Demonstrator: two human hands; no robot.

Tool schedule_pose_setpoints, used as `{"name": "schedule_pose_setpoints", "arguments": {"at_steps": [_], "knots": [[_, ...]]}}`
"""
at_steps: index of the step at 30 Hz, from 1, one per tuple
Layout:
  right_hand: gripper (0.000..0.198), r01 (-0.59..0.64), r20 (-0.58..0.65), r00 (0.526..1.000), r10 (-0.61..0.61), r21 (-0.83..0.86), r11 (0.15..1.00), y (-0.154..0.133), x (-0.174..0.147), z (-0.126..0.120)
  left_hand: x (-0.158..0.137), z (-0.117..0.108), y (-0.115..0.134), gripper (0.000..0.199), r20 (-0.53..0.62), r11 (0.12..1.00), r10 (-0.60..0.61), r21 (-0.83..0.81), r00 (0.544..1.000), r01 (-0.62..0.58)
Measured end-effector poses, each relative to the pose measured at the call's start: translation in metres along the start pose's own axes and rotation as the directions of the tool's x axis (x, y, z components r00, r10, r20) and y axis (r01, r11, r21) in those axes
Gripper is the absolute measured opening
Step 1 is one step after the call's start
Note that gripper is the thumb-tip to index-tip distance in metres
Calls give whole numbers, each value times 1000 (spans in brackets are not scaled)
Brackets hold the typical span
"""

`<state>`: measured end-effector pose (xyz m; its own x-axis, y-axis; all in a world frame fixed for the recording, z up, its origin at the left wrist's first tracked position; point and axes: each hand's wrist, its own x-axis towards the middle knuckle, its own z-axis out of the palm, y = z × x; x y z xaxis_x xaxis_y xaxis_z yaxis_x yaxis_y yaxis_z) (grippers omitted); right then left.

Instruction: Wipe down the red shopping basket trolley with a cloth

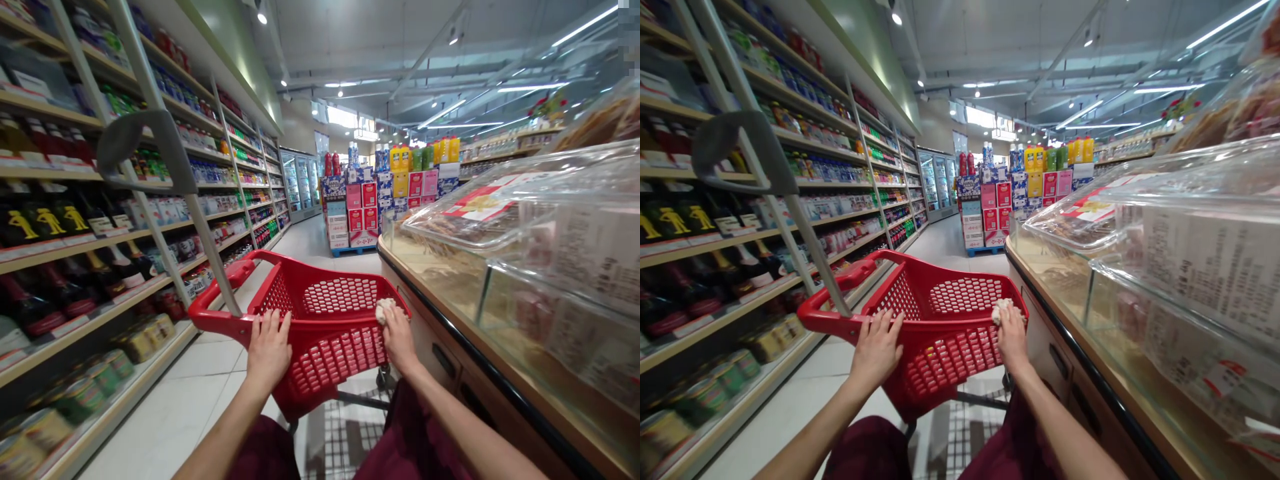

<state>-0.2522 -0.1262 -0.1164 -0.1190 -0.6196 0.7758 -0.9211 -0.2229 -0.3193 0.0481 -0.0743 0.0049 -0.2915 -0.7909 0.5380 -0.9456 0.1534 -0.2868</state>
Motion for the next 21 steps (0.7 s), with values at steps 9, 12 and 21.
{"name": "schedule_pose_setpoints", "arguments": {"at_steps": [9, 12, 21], "knots": [[44, -57, -4, 998, 58, 29, 998, 4, 4, -10, -4, 7, -6, 57, -8, 1000, -15, 21, 1000, 15], [43, 42, 39, 998, -45, 58, 997, -26, 2, -2, -4, 8, -1, 57, -18, 1000, -18, 14, 1000, 18], [42, 8, 45, 999, -8, 0, 1000, -24, 8, -3, -1, 7, 8, 59, 47, 1000, -30, 2, 998, 30]]}}
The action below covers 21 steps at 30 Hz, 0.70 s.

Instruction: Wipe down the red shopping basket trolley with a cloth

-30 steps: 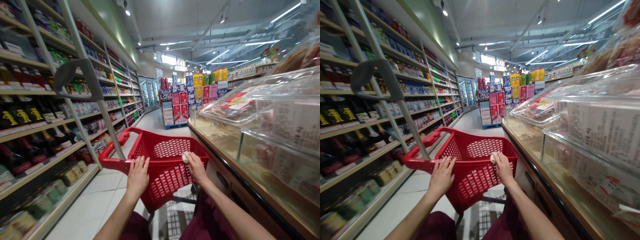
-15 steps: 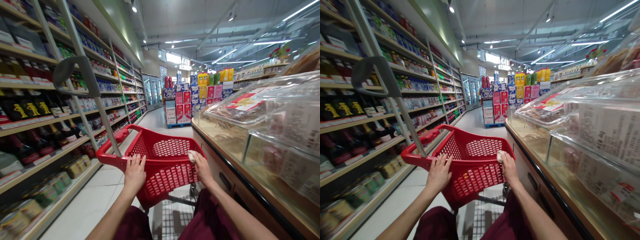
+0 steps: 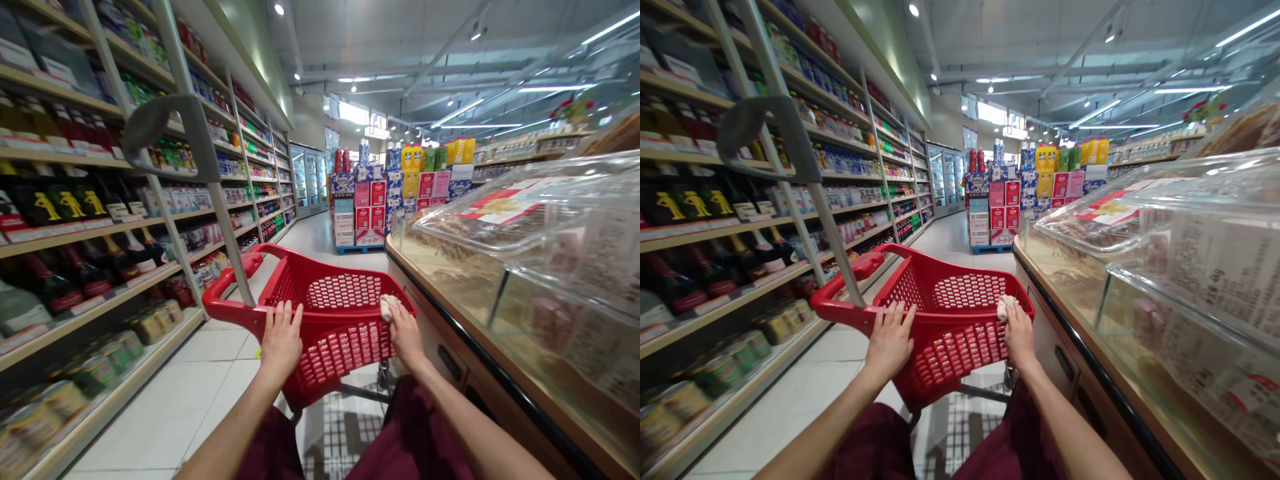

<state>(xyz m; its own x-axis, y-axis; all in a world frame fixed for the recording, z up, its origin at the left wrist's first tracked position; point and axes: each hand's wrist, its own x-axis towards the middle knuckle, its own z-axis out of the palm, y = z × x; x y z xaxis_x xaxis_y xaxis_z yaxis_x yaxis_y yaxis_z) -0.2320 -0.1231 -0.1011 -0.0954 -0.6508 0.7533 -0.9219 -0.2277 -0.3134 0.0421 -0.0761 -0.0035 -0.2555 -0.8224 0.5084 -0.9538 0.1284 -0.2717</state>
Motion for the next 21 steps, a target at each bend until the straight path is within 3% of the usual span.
{"name": "schedule_pose_setpoints", "arguments": {"at_steps": [2, 6, 8, 12, 14, 18, 21], "knots": [[42, 26, -18, 1000, -26, -7, 1000, -5, -3, 0, 1, 0, 1, 59, 6, 1000, -4, 7, 1000, 4], [39, 196, 47, 980, -195, -19, 980, -25, -6, 4, 1, -2, 0, 59, 15, 1000, 5, 19, 1000, -5], [40, 168, 72, 984, -164, -55, 984, -17, -4, 1, 1, -2, 0, 60, 15, 1000, 7, 22, 1000, -7], [43, -54, 21, 998, 57, -148, 987, 11, -3, -8, 2, 0, 2, 60, 19, 1000, -1, 24, 1000, 0], [44, -28, 15, 999, 30, -139, 990, 4, -6, -6, 2, 2, 4, 61, 25, 1000, -7, 23, 1000, 7], [43, 148, 72, 987, -143, -70, 987, -27, -9, 2, 1, 5, 5, 63, 32, 1000, 8, 13, 999, -9], [42, 97, 97, 991, -88, -88, 991, -13, -6, -3, 0, 4, 5, 64, 36, 1000, 18, 2, 999, -18]]}}
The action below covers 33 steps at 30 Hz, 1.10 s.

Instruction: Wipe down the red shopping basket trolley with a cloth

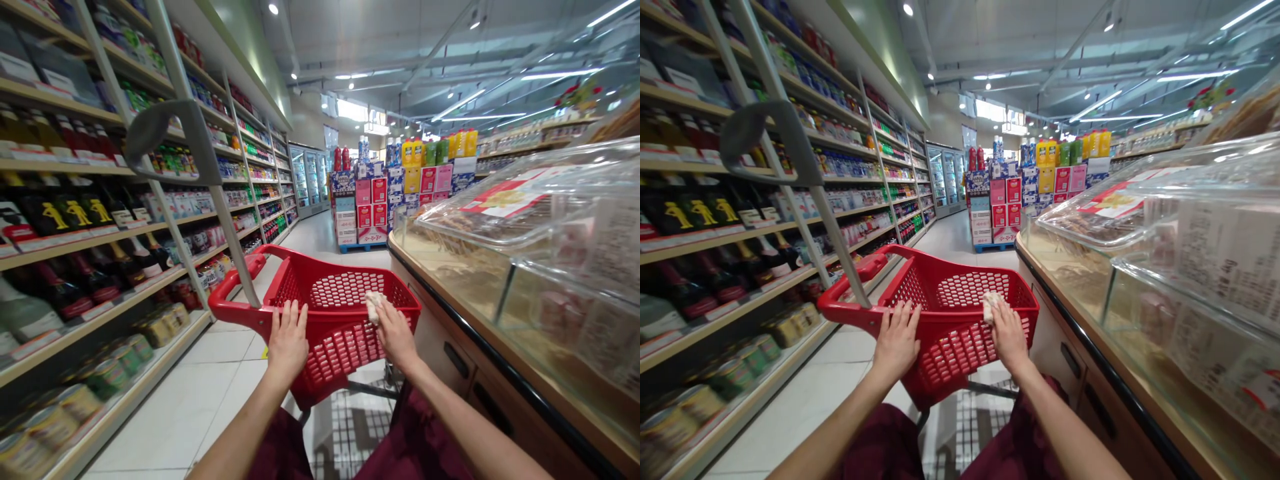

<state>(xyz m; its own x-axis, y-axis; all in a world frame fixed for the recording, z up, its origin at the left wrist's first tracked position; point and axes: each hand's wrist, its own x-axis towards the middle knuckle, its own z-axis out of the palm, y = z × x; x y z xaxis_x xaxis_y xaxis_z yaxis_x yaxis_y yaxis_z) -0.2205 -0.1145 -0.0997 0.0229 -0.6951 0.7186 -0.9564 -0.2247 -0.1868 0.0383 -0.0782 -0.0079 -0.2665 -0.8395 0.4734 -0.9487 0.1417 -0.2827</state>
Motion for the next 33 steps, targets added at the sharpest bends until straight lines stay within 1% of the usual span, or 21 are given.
{"name": "schedule_pose_setpoints", "arguments": {"at_steps": [3, 4, 5, 8, 9, 10, 12, 15, 16, 17, 19, 20, 21, 22, 24, 26, 28, 30, 32, 33], "knots": [[41, -169, -41, 985, 167, -70, 983, 30, -1, -7, 1, -2, 3, 63, 12, 1000, -14, -11, 1000, 15], [41, -189, -58, 981, 185, -81, 979, 33, -2, -7, 1, -2, 5, 63, 23, 1000, -20, -15, 1000, 21], [41, -170, -64, 984, 166, -79, 982, 31, -3, -7, 2, -2, 8, 63, 37, 1000, -21, -22, 999, 21], [42, 17, -50, 999, -17, -15, 1000, 2, -5, -2, 2, -2, 14, 64, 75, 999, 3, -44, 997, 0], [43, 56, -49, 997, -55, 4, 998, -7, -5, 0, 1, -1, 16, 65, 82, 999, 13, -49, 997, -9], [43, 69, -48, 996, -69, 16, 997, -13, -5, 1, 1, -1, 17, 66, 85, 999, 22, -52, 996, -18], [43, 26, -51, 998, -25, 13, 1000, -10, -4, 1, 0, 0, 18, 66, 86, 998, 35, -53, 996, -31], [42, -135, -84, 988, 131, -39, 990, 15, -3, -1, 0, -1, 20, 64, 77, 998, 33, -51, 996, -29], [41, -165, -98, 982, 160, -55, 985, 21, -4, -3, 0, -1, 22, 64, 74, 999, 20, -49, 997, -17], [41, -165, -104, 982, 158, -64, 984, 24, -4, -3, 1, -2, 23, 63, 75, 999, 10, -47, 997, -7], [42, -65, -78, 995, 61, -55, 996, 17, -4, -5, 2, -2, 27, 61, 83, 999, 11, -50, 996, -7], [42, -4, -56, 998, 1, -41, 999, 8, -3, -5, 2, -2, 29, 60, 86, 998, 21, -55, 996, -16], [42, 33, -37, 999, -34, -27, 999, -2, 0, -7, 2, -2, 30, 60, 87, 998, 34, -63, 996, -28], [42, 36, -23, 999, -37, -17, 999, -12, 3, -8, 2, -2, 31, 59, 87, 997, 46, -71, 995, -39], [43, -12, 6, 1000, 12, -10, 1000, -27, 13, -12, 2, -1, 33, 61, 88, 996, 53, -83, 995, -45], [46, -53, 41, 998, 53, -14, 999, -34, 23, -14, 1, 0, 33, 63, 95, 995, 48, -86, 994, -40], [45, -32, 83, 996, 33, -23, 999, -33, 29, -12, 0, 0, 33, 63, 98, 996, 33, -81, 995, -26], [46, 26, 116, 993, -22, -31, 999, -22, 30, -8, -1, 1, 31, 63, 100, 997, 29, -77, 995, -22], [51, 86, 138, 987, -81, -33, 996, 0, 25, -5, -2, 1, 30, 63, 109, 997, 41, -76, 993, -33], [54, 95, 134, 987, -89, -36, 995, 13, 22, -5, -2, 2, 29, 64, 114, 996, 47, -78, 992, -38]]}}
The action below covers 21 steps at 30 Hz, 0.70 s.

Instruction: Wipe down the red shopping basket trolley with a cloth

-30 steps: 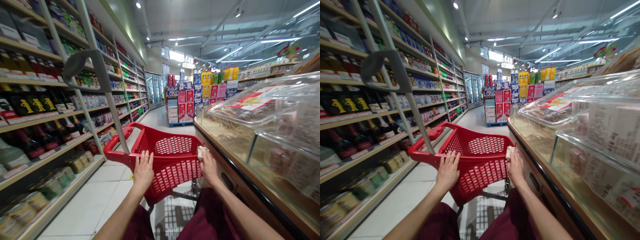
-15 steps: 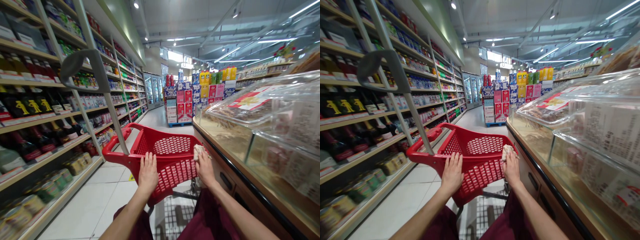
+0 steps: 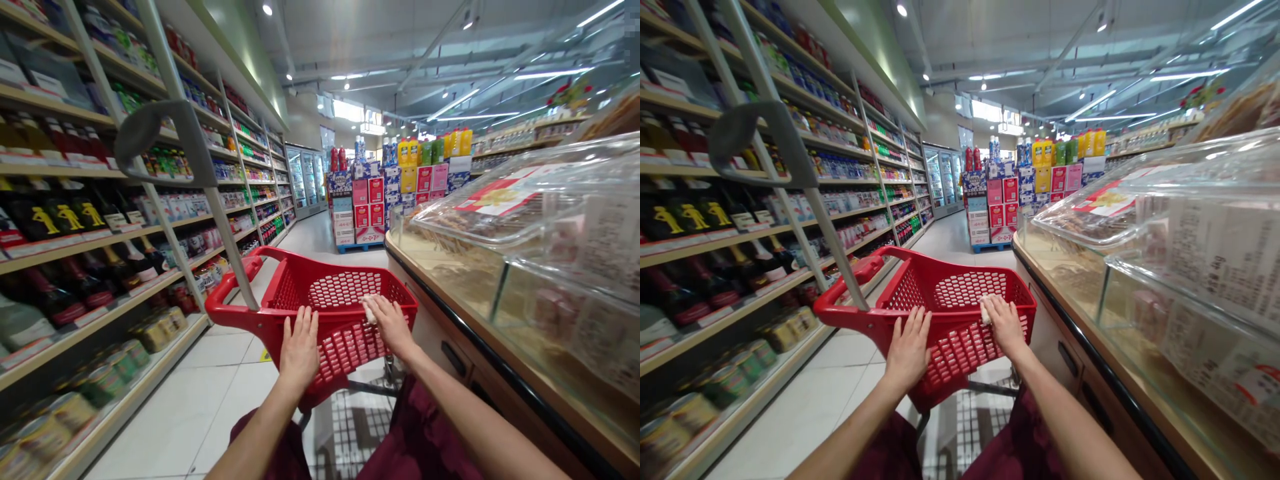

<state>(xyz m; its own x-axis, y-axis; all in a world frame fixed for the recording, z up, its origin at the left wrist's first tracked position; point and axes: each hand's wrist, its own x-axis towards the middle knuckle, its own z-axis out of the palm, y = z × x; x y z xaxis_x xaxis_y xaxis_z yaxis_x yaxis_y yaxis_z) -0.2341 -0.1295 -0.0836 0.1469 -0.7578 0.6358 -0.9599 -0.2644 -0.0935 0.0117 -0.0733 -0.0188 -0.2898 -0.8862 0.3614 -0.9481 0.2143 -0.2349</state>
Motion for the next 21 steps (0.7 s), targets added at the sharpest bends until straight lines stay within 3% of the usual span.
{"name": "schedule_pose_setpoints", "arguments": {"at_steps": [3, 5, 7, 12, 14, 18, 21], "knots": [[53, -122, -103, 987, 121, -6, 992, 39, -16, 2, 0, 2, 0, 65, -1, 1000, -6, 1, 1000, 6], [50, -210, -182, 961, 208, 11, 978, 50, -23, 4, 0, 4, 2, 65, -12, 1000, -24, 5, 1000, 24], [50, -210, -206, 956, 211, 28, 977, 42, -26, 9, 1, 5, 3, 64, -15, 999, -37, 12, 999, 38], [53, 15, -193, 981, 10, 130, 991, 14, -26, 23, -1, 4, 0, 64, 0, 999, -21, 42, 1000, 21], [54, -26, -223, 973, 62, 160, 987, 28, -29, 24, -1, 3, 0, 63, 3, 999, -10, 48, 1000, 10], [56, -248, -264, 919, 293, 189, 950, 50, -36, 20, -1, 3, 3, 62, -7, 999, -18, 39, 1000, 19], [55, -138, -190, 966, 177, 202, 970, 26, -33, 20, -1, 3, 4, 62, -17, 999, -27, 34, 1000, 27]]}}
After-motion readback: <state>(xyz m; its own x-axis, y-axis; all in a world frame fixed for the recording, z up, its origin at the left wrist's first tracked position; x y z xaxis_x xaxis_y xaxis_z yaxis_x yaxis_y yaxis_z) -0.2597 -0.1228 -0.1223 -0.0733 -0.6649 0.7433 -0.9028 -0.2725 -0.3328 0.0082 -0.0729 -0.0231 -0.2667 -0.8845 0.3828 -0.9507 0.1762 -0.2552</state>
